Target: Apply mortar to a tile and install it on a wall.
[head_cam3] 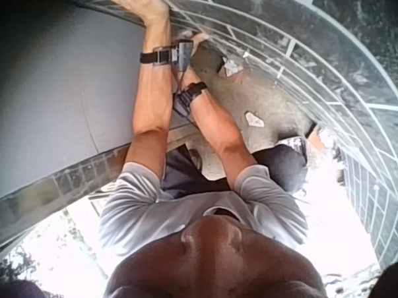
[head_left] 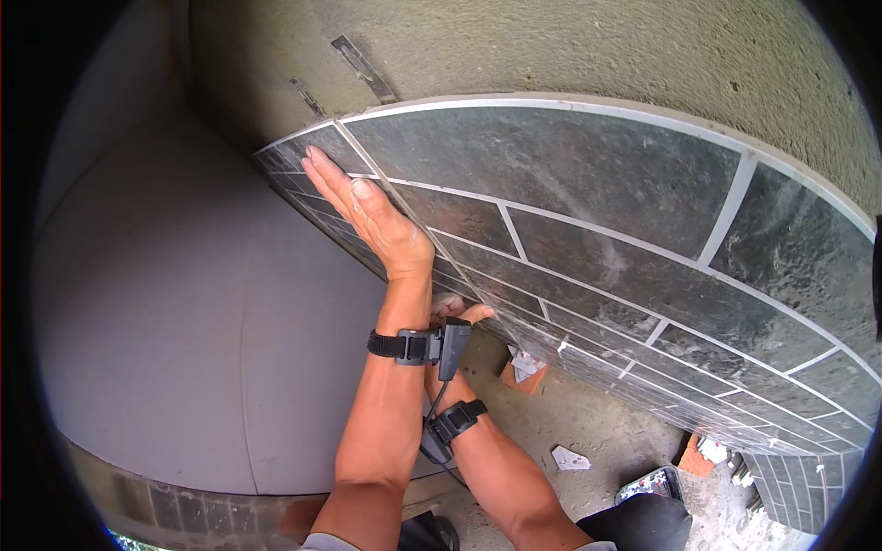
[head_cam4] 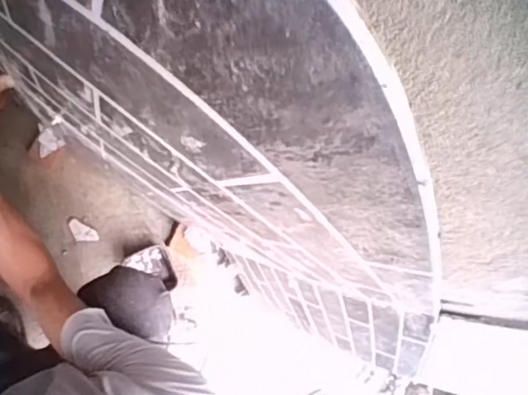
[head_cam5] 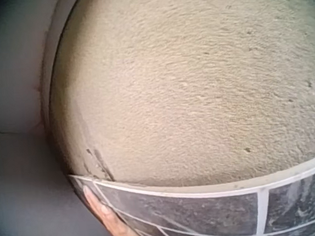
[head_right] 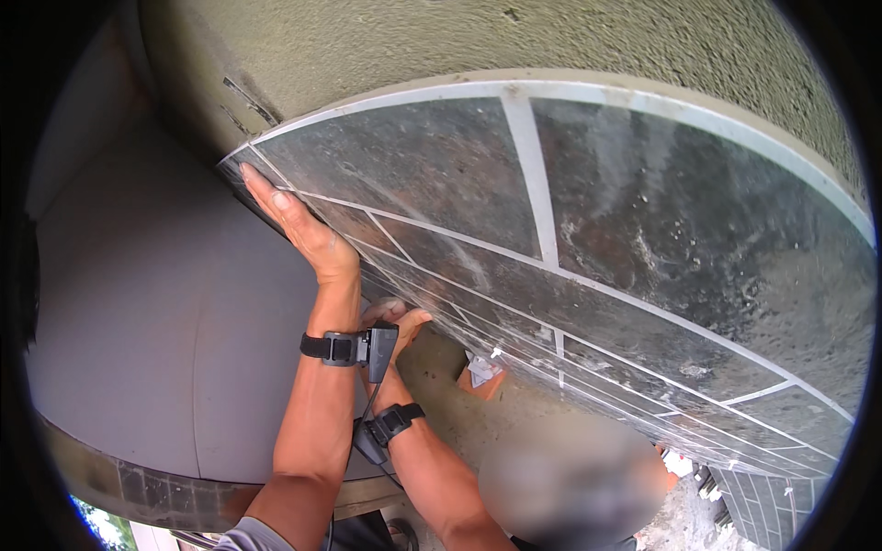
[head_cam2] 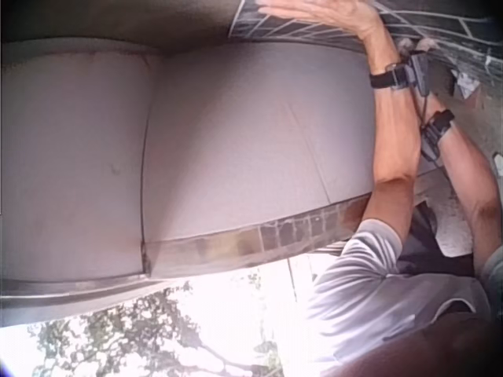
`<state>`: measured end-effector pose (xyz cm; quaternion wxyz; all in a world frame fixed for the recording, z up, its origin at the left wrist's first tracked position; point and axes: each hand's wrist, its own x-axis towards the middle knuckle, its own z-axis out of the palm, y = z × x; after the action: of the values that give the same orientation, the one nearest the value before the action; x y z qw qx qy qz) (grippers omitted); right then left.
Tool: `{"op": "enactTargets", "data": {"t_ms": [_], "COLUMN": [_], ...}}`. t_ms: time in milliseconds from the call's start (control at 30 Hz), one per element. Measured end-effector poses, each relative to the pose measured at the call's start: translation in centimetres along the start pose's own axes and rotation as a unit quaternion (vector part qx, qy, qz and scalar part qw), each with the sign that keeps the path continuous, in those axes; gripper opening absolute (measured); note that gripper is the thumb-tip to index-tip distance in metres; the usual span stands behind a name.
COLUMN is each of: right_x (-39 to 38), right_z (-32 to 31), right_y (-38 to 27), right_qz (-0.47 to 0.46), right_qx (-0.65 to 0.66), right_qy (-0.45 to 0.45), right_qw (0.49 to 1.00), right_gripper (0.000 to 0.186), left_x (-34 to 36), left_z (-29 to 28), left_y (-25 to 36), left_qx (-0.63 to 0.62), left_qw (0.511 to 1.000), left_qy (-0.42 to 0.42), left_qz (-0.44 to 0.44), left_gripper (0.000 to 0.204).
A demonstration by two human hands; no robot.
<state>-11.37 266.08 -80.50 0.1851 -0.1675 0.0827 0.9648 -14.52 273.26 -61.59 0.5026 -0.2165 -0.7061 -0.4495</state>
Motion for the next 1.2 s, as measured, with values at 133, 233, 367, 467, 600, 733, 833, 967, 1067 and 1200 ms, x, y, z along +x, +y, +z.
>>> {"op": "enactTargets", "data": {"t_ms": [133, 233, 367, 467, 600, 733, 833, 967, 1067, 1200], "right_x": [1.4, 1.0, 0.3, -0.5, -1.2, -2.0, -1.7, -2.1, -2.5, -2.5], "right_z": [-2.6, -4.0, -3.3, -2.6, -1.5, -1.0, -1.3, -1.0, -0.5, -0.6], "right_y": [-0.5, -2.0, -3.0, -4.0, -5.1, -5.6, -5.7, -6.1, -6.4, -6.5], "right_qz": [-0.105, -0.184, -0.232, -0.266, -0.346, -0.343, -0.335, -0.338, -0.360, -0.361], "right_qx": [-0.222, -0.388, -0.459, -0.520, -0.591, -0.618, -0.620, -0.637, -0.659, -0.656], "right_qy": [0.014, -0.015, 0.010, 0.019, 0.032, 0.050, 0.033, 0.042, 0.047, 0.042], "right_qw": [0.969, 0.903, 0.858, 0.812, 0.728, 0.706, 0.709, 0.692, 0.659, 0.662], "right_gripper": [0.073, 0.073, 0.074, 0.068, 0.064, 0.063, 0.063, 0.062, 0.061, 0.060], "left_x": [0.0, 0.0, -0.1, 0.0, 0.2, 0.0, 0.1, 0.0, 0.0, 0.0], "left_z": [0.2, 0.0, 0.2, 0.0, 0.1, 0.0, 0.0, 0.2, 0.1, 0.1], "left_y": [0.2, 0.2, 0.4, 0.5, 0.2, 0.1, 0.1, 0.2, 0.3, 0.4], "left_qx": [-0.003, -0.001, -0.005, 0.001, -0.003, 0.005, 0.010, -0.001, 0.002, -0.004], "left_qw": [1.000, 1.000, 1.000, 1.000, 1.000, 1.000, 1.000, 1.000, 1.000, 1.000], "left_qy": [-0.005, -0.009, -0.008, -0.007, -0.006, -0.008, -0.013, -0.007, 0.000, -0.004], "left_qz": [0.008, 0.014, 0.008, 0.006, 0.006, 0.011, 0.005, 0.007, 0.013, 0.011], "left_gripper": [0.073, 0.074, 0.074, 0.074, 0.074, 0.071, 0.071, 0.071, 0.071, 0.071]}}
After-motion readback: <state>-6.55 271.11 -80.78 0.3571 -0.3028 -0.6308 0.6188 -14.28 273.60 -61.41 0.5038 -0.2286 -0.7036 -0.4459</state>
